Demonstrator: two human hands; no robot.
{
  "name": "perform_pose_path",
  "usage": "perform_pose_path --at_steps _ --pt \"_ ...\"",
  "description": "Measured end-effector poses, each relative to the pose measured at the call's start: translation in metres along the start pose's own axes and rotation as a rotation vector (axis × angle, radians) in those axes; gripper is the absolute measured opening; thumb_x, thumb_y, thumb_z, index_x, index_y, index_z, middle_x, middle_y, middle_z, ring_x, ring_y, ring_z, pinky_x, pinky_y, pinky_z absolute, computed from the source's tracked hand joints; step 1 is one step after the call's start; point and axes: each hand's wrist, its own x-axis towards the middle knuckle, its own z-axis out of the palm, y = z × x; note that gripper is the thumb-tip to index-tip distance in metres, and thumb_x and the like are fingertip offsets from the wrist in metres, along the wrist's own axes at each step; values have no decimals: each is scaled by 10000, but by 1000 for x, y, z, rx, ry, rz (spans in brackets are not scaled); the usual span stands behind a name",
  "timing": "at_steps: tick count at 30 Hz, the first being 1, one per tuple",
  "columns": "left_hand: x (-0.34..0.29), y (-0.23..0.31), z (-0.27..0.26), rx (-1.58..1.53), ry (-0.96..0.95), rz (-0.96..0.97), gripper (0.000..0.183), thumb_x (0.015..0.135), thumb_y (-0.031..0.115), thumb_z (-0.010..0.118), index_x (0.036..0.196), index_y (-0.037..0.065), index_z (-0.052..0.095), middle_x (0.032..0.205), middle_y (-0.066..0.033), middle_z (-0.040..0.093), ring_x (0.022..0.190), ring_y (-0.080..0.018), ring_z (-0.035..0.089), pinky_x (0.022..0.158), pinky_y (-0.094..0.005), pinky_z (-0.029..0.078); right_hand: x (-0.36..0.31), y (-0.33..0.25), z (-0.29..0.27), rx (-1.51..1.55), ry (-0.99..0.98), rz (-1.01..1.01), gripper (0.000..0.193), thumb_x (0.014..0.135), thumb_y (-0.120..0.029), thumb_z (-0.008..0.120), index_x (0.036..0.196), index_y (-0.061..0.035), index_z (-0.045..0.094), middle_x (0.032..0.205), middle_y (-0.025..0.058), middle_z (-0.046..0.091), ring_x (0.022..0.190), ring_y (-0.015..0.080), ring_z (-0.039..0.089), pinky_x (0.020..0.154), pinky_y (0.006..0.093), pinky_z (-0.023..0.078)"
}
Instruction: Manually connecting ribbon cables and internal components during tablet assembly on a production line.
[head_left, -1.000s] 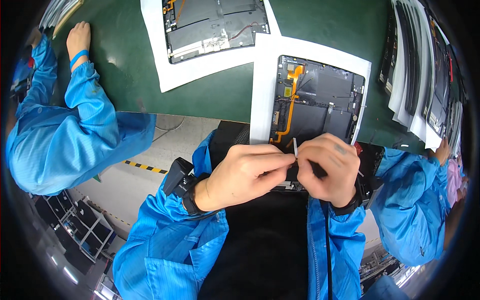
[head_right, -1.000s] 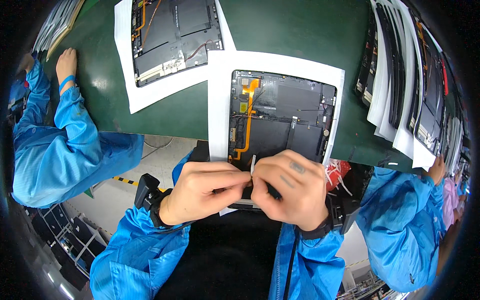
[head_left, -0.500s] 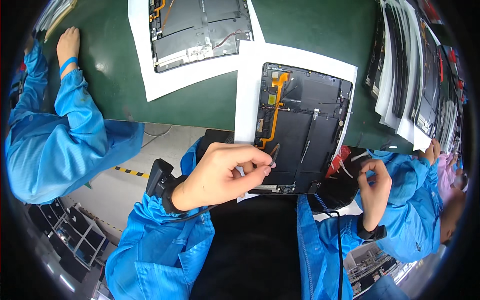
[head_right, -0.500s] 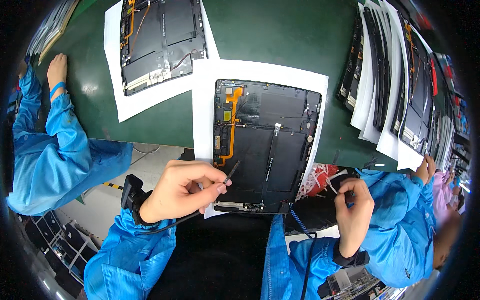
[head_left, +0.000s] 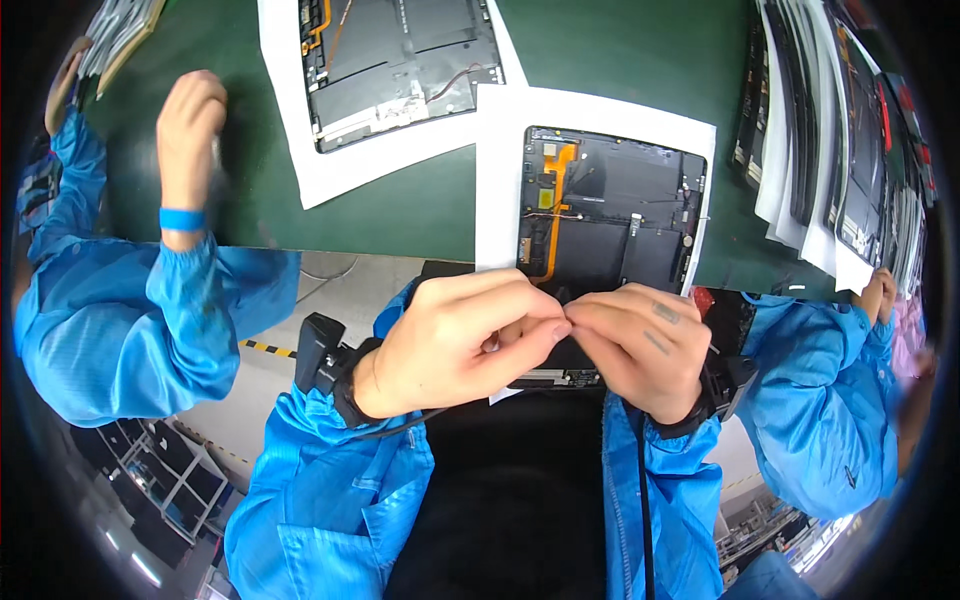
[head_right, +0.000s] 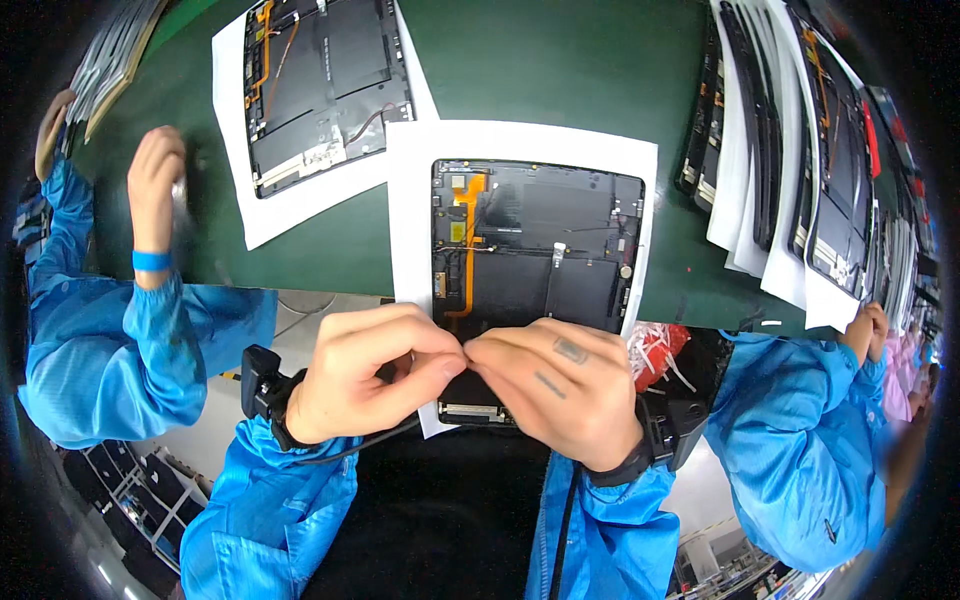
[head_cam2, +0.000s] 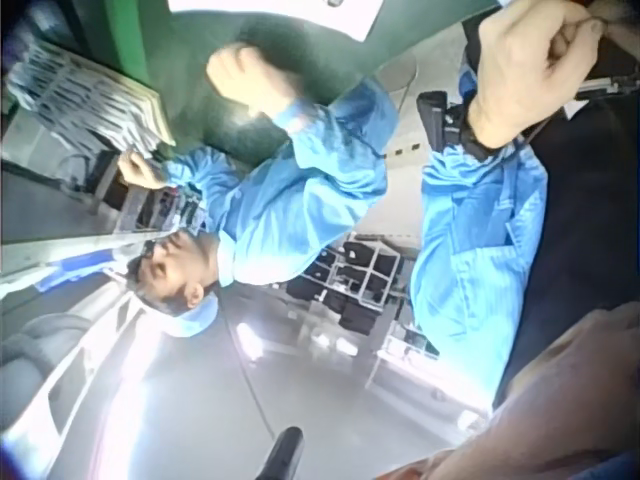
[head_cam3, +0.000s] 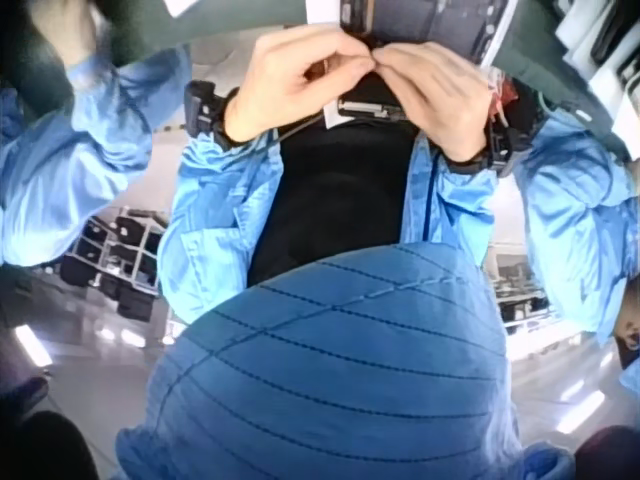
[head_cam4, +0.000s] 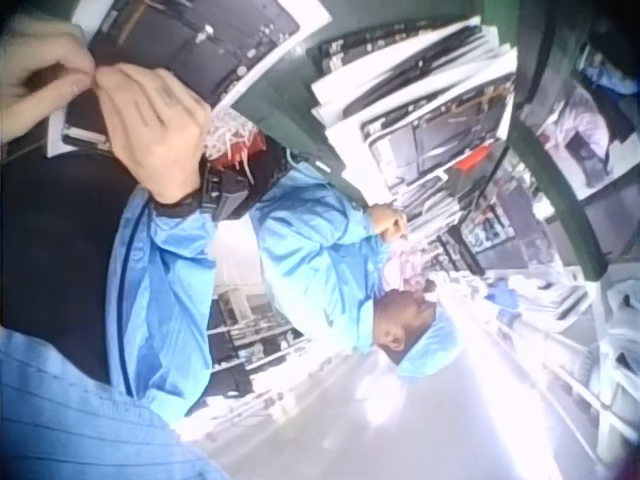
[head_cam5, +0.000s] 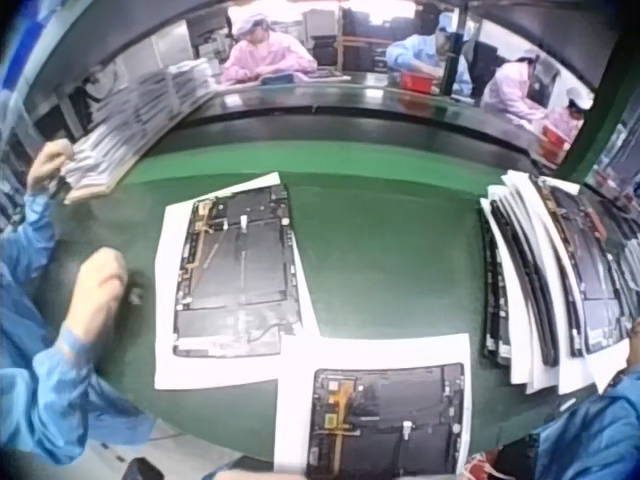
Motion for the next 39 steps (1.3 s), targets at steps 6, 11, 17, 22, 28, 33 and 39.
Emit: perform_pose_path --at_steps 6,11,17,22,28,33,39 --pt "11 -35 -8 643 -26 527 351 791 206 882 1093 69 768 1360 -120 689 1337 -354 635 1079 -487 540 5 -1 -5 -85 47 67 244 765 22 867 991 -16 784 1027 124 801 767 264 763 670 337 606" --pt "21 -41 -12 662 -124 479 388 802 269 874 1140 113 768 1454 -111 645 1415 -345 580 1126 -487 517 15 17 -6 -215 141 119 181 797 34 834 952 -1 747 1064 141 789 794 304 738 705 375 593" --pt "25 -47 -12 623 -137 482 395 797 295 879 1131 108 781 1436 -124 652 1404 -362 587 1084 -489 547 18 32 -3 -180 136 128 166 826 26 807 959 -14 716 1076 101 775 915 308 732 793 391 577" --pt "23 -47 -12 618 -120 490 387 799 299 879 1124 110 786 1418 -128 667 1388 -368 602 1074 -497 551 24 36 -2 -224 131 100 181 808 7 824 949 -30 717 1117 76 746 1059 314 695 903 429 537" --pt "24 -48 -13 628 -124 499 391 798 320 881 1122 119 793 1413 -128 674 1383 -372 608 1063 -494 551 23 43 3 -242 170 146 173 804 2 825 932 -39 716 1110 67 711 1083 306 681 912 424 523" --pt "25 -46 -15 634 -150 482 379 790 333 885 1122 167 810 1417 -123 676 1377 -369 611 1059 -490 548 22 43 4 -256 167 175 166 804 0 823 923 -35 713 1098 66 707 1081 302 683 920 423 516" --pt "26 -44 -14 659 -165 463 367 772 343 889 1115 222 839 1415 -108 681 1365 -360 615 1058 -476 544 22 44 5 -253 165 185 165 804 19 822 923 -24 716 1069 85 694 1067 307 684 919 417 527"
